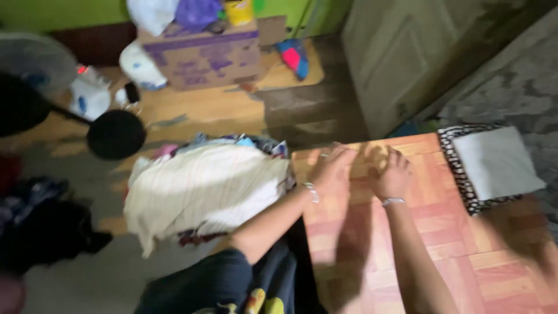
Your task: The person folds three garments on a wooden table: a white short-sleeved shirt, a black-and-white polka-dotted top, and a cream-colored long-sleeved shirt with floral embroidery. Each item is smoothed, folded into a compact rectangle, and stacked on the table.
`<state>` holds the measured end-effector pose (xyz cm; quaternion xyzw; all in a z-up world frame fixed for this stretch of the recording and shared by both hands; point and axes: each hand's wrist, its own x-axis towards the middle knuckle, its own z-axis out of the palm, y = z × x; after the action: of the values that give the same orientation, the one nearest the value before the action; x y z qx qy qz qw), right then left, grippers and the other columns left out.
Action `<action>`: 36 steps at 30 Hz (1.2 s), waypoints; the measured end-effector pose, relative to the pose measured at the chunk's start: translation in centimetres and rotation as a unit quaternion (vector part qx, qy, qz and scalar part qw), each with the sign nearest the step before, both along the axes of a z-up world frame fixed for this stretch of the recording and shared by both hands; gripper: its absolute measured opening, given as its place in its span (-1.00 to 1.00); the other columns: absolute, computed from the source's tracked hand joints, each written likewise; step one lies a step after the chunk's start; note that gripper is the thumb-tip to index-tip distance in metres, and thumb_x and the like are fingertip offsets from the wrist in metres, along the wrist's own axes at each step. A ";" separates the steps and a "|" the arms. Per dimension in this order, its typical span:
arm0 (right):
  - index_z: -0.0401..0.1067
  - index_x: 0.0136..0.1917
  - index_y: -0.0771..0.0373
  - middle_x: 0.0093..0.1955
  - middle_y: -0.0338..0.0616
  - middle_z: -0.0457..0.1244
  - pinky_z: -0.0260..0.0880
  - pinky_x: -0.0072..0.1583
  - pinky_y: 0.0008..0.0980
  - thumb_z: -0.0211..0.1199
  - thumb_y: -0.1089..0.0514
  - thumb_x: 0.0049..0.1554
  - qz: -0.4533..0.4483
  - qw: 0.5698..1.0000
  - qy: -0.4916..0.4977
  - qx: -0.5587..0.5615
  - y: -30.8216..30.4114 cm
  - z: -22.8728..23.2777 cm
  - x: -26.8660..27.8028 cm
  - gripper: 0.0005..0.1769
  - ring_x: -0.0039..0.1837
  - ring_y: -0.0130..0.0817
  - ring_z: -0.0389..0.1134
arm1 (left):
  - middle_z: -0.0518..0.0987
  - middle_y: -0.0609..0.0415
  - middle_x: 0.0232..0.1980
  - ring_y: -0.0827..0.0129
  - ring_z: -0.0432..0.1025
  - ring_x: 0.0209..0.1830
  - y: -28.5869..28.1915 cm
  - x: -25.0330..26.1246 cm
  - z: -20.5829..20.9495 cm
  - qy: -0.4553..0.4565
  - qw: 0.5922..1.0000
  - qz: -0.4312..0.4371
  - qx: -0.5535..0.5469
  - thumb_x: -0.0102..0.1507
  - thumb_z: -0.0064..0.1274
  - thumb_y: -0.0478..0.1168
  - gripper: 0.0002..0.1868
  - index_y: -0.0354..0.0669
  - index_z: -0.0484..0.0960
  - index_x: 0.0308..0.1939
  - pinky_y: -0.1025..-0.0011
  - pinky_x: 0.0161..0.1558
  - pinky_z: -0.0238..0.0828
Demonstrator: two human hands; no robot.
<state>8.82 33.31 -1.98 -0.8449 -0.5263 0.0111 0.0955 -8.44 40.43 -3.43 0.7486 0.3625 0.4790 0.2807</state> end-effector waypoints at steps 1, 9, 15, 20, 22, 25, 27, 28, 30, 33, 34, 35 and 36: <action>0.07 0.60 0.10 0.47 0.01 0.08 0.27 0.32 0.10 0.41 -0.12 -0.05 0.014 1.000 0.002 -0.005 0.7 0.6 -3.4 0.04 0.45 0.10 0.13 | 0.51 0.30 -0.07 0.44 0.37 0.00 0.4 -4.8 -0.4 0.002 1.000 0.014 -0.005 0.40 -0.10 0.02 -0.82 0.27 0.63 -0.15 0.48 0.07 0.13; 0.42 0.30 0.12 0.21 -0.04 0.24 0.33 0.32 -0.17 0.39 0.05 -0.07 0.309 0.939 0.086 0.125 2.8 -1.7 -24.4 -0.36 0.28 -0.02 0.27 | 0.20 0.02 0.51 0.03 0.06 0.54 -2.6 -33.2 -8.1 0.444 0.851 0.167 -0.225 0.17 0.04 0.03 -0.20 0.18 0.22 0.50 -0.20 0.37 -0.05; 0.22 0.51 -0.22 0.44 -0.26 0.15 0.39 0.32 -0.03 0.39 -0.14 -0.03 0.382 0.900 0.115 -0.175 5.0 -7.1 -33.8 -0.14 0.49 -0.07 0.16 | -0.06 0.00 0.64 0.01 -0.14 0.65 -4.9 -38.2 -4.2 0.461 0.837 0.076 -0.285 0.10 0.18 0.18 -0.15 0.26 0.28 0.46 -0.37 0.44 -0.25; -0.11 0.62 -0.27 0.68 -0.18 -0.21 0.21 0.42 0.25 0.56 -0.22 -0.15 0.390 0.849 0.025 -0.355 6.8 -6.9 -38.2 0.24 0.67 0.08 -0.22 | -0.11 -0.04 0.65 -0.07 -0.16 0.66 -3.9 -40.0 -6.6 0.470 0.840 0.030 -0.270 0.08 0.18 0.22 -0.15 0.26 0.29 0.42 -0.39 0.41 -0.23; -0.19 0.65 -0.17 0.67 -0.08 -0.24 0.18 0.45 0.20 0.53 -0.19 -0.06 0.389 0.839 -0.018 -0.380 6.9 -6.8 -38.2 0.24 0.68 0.07 -0.28 | -0.06 -0.10 0.63 -0.11 -0.15 0.65 -4.0 -40.2 -6.5 0.467 0.853 0.017 -0.230 0.08 0.21 0.17 -0.18 0.23 0.31 0.40 -0.36 0.38 -0.15; 0.13 0.50 -0.09 0.51 -0.18 -0.01 0.29 0.39 0.04 0.54 -0.17 -0.09 0.393 0.853 -0.034 -0.343 7.4 -9.1 -36.4 -0.01 0.56 -0.05 -0.05 | -0.11 -0.13 0.66 -0.08 -0.22 0.67 -3.9 -40.3 -4.6 0.473 0.844 -0.012 -0.254 0.07 0.22 0.18 -0.15 0.26 0.27 0.42 -0.36 0.38 -0.19; 0.27 0.41 -0.10 0.39 -0.26 0.22 0.27 0.39 -0.05 0.41 -0.31 -0.02 0.421 0.850 -0.055 -0.313 7.5 -12.0 -34.5 -0.20 0.53 -0.15 0.10 | -0.17 -0.18 0.67 -0.10 -0.29 0.68 -4.1 -40.1 -2.9 0.480 0.833 -0.025 -0.272 0.08 0.17 0.34 -0.04 0.19 0.20 0.48 -0.40 0.40 -0.27; 0.27 0.41 -0.10 0.39 -0.26 0.22 0.27 0.39 -0.05 0.41 -0.31 -0.02 0.420 0.850 -0.056 -0.313 7.3 -11.8 -34.1 -0.20 0.53 -0.15 0.10 | -0.17 -0.18 0.67 -0.10 -0.29 0.68 -4.4 -39.8 -2.8 0.480 0.834 -0.025 -0.271 0.08 0.17 0.34 -0.04 0.19 0.20 0.48 -0.40 0.40 -0.27; 0.39 0.28 -0.11 0.18 -0.29 0.36 0.43 0.26 -0.16 0.42 -0.32 -0.03 0.451 0.853 -0.029 -0.261 7.0 -11.3 -33.3 -0.33 0.36 -0.19 0.29 | -0.17 -0.28 0.66 -0.22 -0.35 0.67 -5.0 -39.1 -2.4 0.464 0.847 -0.013 -0.261 -0.06 0.21 0.45 0.18 0.19 0.12 0.55 -0.50 0.39 -0.36; 0.50 0.21 -0.09 0.12 -0.24 0.41 0.48 0.23 -0.15 0.48 -0.22 -0.13 0.437 0.870 0.026 -0.228 6.8 -4.8 -33.7 -0.36 0.23 -0.17 0.44 | -0.08 -0.29 0.63 -0.22 -0.25 0.65 -5.8 -38.4 0.1 0.408 0.886 -0.011 -0.219 -0.10 0.27 0.39 0.30 0.14 -0.02 0.59 -0.53 0.39 -0.39; 0.50 0.21 -0.09 0.12 -0.24 0.41 0.48 0.23 -0.15 0.48 -0.22 -0.13 0.431 0.873 0.025 -0.228 6.5 -2.5 -33.7 -0.36 0.23 -0.17 0.44 | -0.08 -0.29 0.63 -0.22 -0.25 0.65 -5.8 -38.3 -0.9 0.407 0.887 -0.016 -0.216 -0.10 0.27 0.39 0.30 0.14 -0.02 0.59 -0.53 0.39 -0.39; 0.52 0.09 -0.07 0.04 -0.25 0.42 0.44 0.24 -0.16 0.52 -0.12 -0.21 0.448 0.882 0.031 -0.144 6.2 -0.2 -33.7 -0.43 0.18 -0.16 0.44 | 0.02 -0.25 0.59 -0.21 -0.15 0.62 -5.8 -38.0 -2.0 0.376 0.912 0.070 -0.151 0.05 0.12 0.35 0.06 0.12 0.12 0.54 -0.53 0.34 -0.32; 0.55 -0.03 -0.04 -0.04 -0.26 0.42 0.39 0.26 -0.17 0.55 -0.02 -0.30 0.460 0.885 0.036 -0.058 5.9 2.1 -33.6 -0.49 0.13 -0.15 0.44 | 0.12 -0.21 0.55 -0.19 -0.05 0.58 -5.9 -37.6 -3.1 0.339 0.924 0.155 -0.085 0.20 -0.03 0.32 -0.16 0.10 0.25 0.49 -0.54 0.30 -0.24</action>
<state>-24.76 39.26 0.15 -0.5106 -0.8507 0.1149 0.0493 -46.06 34.55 -6.55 0.7740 0.5869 0.2017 0.1255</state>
